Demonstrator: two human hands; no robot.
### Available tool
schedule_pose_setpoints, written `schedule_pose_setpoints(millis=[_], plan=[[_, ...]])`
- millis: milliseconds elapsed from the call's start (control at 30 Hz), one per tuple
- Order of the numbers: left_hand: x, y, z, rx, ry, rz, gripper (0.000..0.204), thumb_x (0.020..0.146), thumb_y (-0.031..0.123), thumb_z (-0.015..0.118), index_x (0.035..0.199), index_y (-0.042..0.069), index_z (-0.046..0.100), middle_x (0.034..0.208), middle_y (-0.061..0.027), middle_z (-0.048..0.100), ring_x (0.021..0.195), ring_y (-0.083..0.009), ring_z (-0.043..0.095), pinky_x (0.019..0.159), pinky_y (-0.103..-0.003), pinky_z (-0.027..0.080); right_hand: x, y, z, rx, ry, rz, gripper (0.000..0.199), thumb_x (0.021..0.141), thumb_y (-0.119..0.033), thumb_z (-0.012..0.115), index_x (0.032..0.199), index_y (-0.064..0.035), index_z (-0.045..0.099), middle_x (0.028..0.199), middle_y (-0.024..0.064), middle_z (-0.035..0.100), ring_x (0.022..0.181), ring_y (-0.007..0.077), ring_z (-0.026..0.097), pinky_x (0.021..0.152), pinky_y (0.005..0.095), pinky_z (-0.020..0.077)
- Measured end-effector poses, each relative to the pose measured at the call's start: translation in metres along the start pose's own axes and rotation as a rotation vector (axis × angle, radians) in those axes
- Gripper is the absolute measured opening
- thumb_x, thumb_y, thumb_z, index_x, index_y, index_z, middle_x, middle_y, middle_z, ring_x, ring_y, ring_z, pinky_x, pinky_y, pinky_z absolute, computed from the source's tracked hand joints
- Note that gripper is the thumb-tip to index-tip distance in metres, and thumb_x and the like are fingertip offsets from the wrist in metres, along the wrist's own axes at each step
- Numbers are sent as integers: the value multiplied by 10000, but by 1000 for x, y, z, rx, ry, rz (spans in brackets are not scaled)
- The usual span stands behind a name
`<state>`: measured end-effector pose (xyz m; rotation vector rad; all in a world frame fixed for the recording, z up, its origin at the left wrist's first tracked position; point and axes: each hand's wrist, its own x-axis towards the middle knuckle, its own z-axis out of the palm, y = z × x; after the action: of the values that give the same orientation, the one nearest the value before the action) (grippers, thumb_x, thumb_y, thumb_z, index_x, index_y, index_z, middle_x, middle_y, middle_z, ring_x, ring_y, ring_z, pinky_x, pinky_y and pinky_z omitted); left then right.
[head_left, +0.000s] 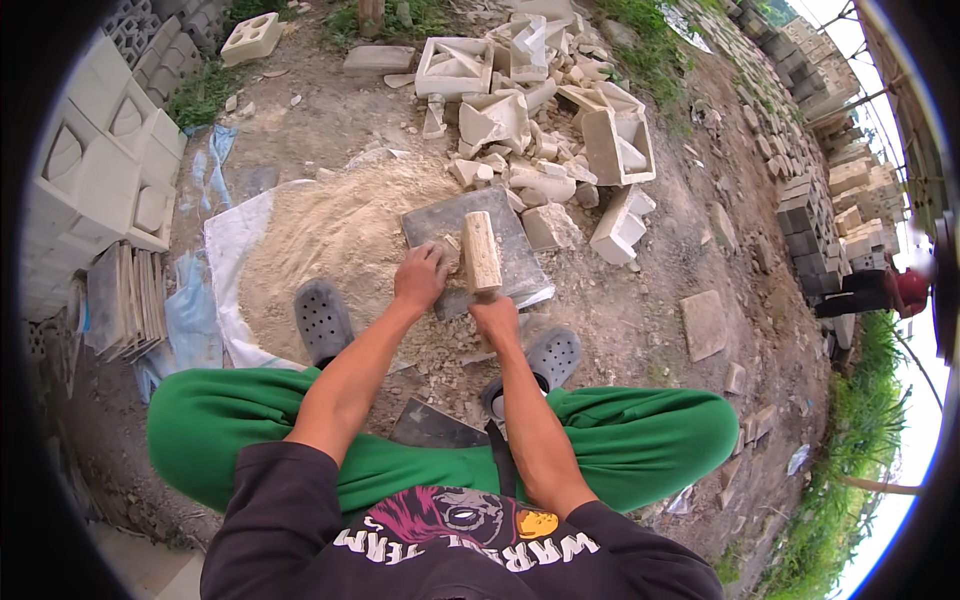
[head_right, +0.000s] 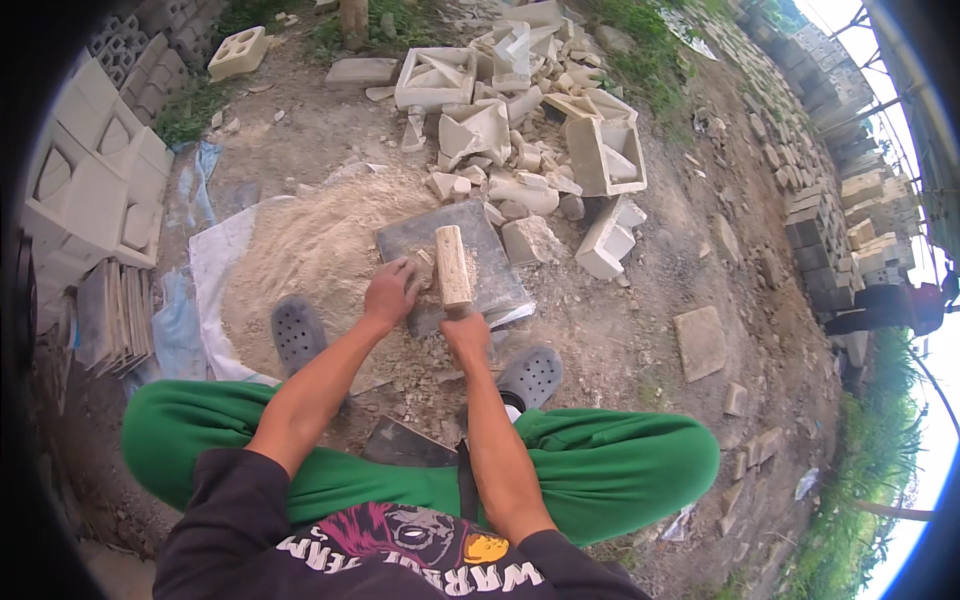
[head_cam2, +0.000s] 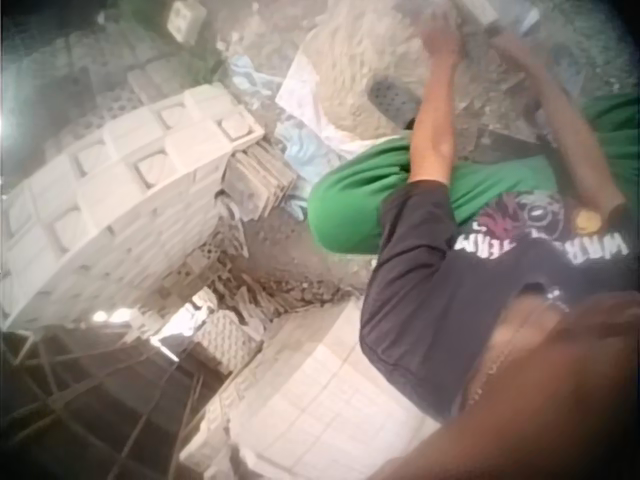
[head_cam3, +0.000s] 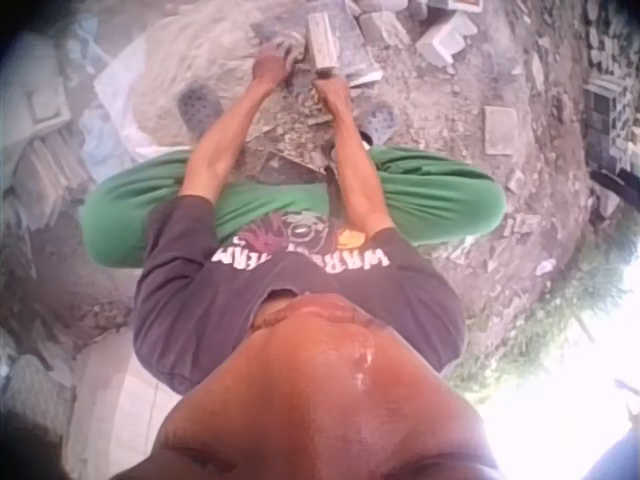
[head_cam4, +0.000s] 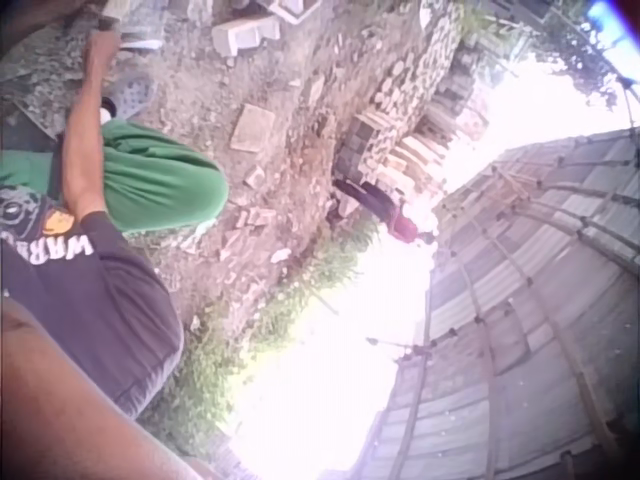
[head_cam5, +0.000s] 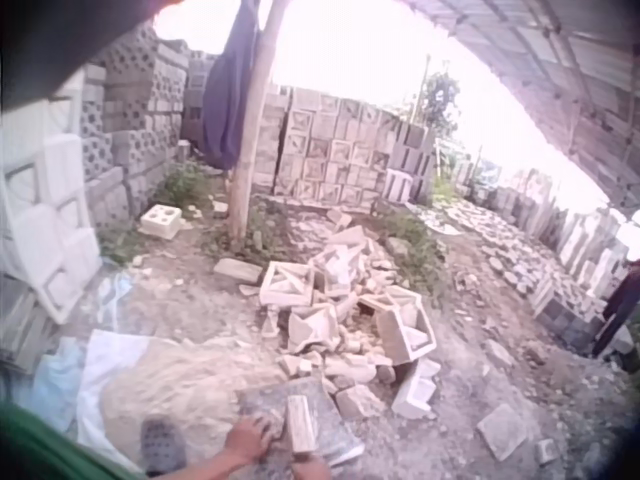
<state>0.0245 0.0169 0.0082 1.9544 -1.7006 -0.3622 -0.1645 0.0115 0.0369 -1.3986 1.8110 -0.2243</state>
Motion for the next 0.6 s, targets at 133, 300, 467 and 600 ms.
schedule_pose_setpoints(millis=[133,300,467,600], plan=[[1,1,-5,-1,-35,-36,366,868,234,705,1193,67,677,1281,-101,617,1201,-317,562,1000,-422,483,-7,-17,-14,169,-14,12,457,715,-322,755,995,37,716,888,222,742,867,360,737,778,429,562],[1,0,-8,36,-121,-65,441,878,259,703,1271,68,649,1336,-106,598,1199,-330,571,1013,-438,473,-1,-38,-23,306,186,-191,377,741,-246,771,953,57,698,827,230,729,820,364,738,728,439,555],[6,15,-7,36,-122,-59,402,895,251,673,1255,74,661,1322,-93,603,1179,-325,582,992,-448,478,18,21,14,-42,95,-209,339,752,-257,738,883,55,714,716,175,712,600,244,713,597,388,557],[8,18,-8,78,-159,-88,376,914,247,632,1252,87,666,1311,-87,603,1157,-321,592,979,-458,481,22,29,22,41,40,-55,345,733,-239,747,901,61,715,735,185,717,595,263,722,590,396,569]])
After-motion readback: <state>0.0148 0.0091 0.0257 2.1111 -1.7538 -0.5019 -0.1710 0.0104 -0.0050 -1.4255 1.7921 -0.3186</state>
